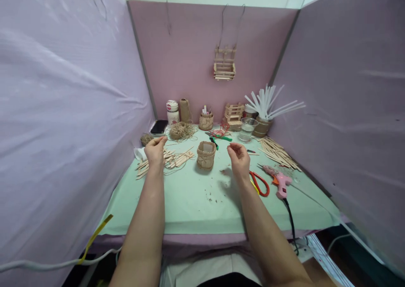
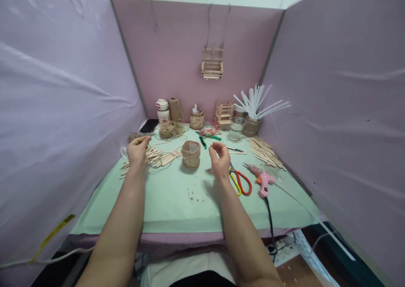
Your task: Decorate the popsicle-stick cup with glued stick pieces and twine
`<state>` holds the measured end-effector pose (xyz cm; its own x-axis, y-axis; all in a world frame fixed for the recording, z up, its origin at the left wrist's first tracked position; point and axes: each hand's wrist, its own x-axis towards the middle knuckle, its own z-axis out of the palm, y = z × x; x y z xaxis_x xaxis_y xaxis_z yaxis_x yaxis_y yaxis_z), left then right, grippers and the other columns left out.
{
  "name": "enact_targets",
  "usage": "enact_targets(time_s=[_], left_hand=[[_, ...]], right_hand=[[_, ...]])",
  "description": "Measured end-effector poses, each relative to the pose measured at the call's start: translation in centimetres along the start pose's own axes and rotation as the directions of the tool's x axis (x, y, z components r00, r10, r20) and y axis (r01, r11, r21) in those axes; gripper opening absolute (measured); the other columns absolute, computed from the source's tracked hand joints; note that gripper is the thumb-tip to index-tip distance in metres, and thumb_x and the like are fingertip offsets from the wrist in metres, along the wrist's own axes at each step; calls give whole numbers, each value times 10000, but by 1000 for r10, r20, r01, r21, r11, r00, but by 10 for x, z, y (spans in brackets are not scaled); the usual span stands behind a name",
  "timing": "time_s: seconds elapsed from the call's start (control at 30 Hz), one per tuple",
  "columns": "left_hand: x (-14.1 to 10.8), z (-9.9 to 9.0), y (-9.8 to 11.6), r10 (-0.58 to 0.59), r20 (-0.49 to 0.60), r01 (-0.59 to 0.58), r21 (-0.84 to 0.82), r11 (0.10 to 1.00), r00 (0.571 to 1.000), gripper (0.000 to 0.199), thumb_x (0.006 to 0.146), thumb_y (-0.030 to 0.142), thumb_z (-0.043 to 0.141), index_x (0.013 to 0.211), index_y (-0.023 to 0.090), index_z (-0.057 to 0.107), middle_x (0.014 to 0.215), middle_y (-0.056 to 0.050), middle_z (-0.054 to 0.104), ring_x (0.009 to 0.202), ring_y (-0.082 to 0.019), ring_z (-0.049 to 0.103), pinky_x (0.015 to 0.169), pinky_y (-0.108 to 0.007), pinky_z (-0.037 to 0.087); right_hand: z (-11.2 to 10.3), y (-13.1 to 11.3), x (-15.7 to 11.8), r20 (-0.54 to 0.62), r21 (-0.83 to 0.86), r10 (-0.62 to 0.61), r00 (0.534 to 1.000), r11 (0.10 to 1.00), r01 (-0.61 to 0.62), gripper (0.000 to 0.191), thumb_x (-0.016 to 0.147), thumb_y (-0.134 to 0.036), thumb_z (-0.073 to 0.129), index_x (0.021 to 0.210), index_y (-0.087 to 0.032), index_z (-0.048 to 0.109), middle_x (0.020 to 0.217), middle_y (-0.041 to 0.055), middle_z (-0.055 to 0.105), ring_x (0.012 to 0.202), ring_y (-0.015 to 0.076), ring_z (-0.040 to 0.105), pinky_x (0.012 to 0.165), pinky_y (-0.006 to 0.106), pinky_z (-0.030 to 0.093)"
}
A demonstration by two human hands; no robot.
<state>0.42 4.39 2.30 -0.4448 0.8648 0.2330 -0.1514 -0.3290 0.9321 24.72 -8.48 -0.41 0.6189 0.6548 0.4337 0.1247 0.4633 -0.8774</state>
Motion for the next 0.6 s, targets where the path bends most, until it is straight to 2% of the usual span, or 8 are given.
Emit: enact_targets(time_s=[0.1,0.17,0.23,0.27,0.33,0.4,0.47,0.6], left_hand=[[-2,-2,-3,4,107,-28,228,973,994,184,636,308,710,686,132,699,636,-27,664,585,-129,540,580,-250,422],[-4,-1,-6,23,233,-117,400,909,972,259,750,369,605,677,136,693,657,-52,671,582,-150,540,582,-277,421],[-10,2,-11,64,409,-288,513,809,910,341,842,365,482,705,135,694,711,-84,679,635,-179,561,636,-313,433],[-14,4,-13,91,516,-400,529,748,852,337,859,335,455,740,135,700,760,-98,683,695,-195,575,685,-331,436],[-24,9,-18,112,644,-522,491,698,756,175,777,241,579,839,156,718,897,-107,681,857,-222,575,800,-350,419],[-35,12,-25,115,715,-584,455,672,690,230,660,184,698,888,198,728,975,-108,657,959,-255,537,848,-369,394],[-45,16,-32,109,750,-618,442,651,652,225,591,167,755,807,223,730,943,-112,643,966,-284,514,830,-398,382],[-49,21,-35,138,734,-628,449,636,665,142,609,165,743,535,201,626,804,-107,621,916,-299,519,800,-435,372]], right_hand=[[0,-2,-8,22,-53,-32,999,998,33,258,776,-386,647,936,-185,615,921,55,640,878,186,598,880,384,461],[1,-1,-12,55,-83,-44,998,995,48,231,786,-374,635,921,-187,617,906,50,639,865,184,595,865,376,462],[1,-1,-13,79,-98,-46,996,994,54,216,788,-370,628,902,-187,616,887,46,637,852,184,593,850,370,464],[1,0,-14,86,-100,-45,995,994,54,212,788,-369,626,896,-188,615,880,45,636,846,184,593,843,366,466],[1,1,-13,88,-98,-40,995,994,49,203,791,-367,620,890,-189,616,867,40,635,834,182,593,830,360,468],[1,2,-13,84,-99,-35,996,994,43,194,792,-362,617,884,-191,619,853,36,634,821,179,594,822,356,470],[2,3,-13,85,-103,-36,996,994,45,187,791,-357,615,878,-191,622,843,34,635,812,178,594,816,354,471],[2,2,-13,93,-110,-48,994,992,58,176,788,-349,611,864,-191,625,826,31,639,806,178,595,811,350,472]])
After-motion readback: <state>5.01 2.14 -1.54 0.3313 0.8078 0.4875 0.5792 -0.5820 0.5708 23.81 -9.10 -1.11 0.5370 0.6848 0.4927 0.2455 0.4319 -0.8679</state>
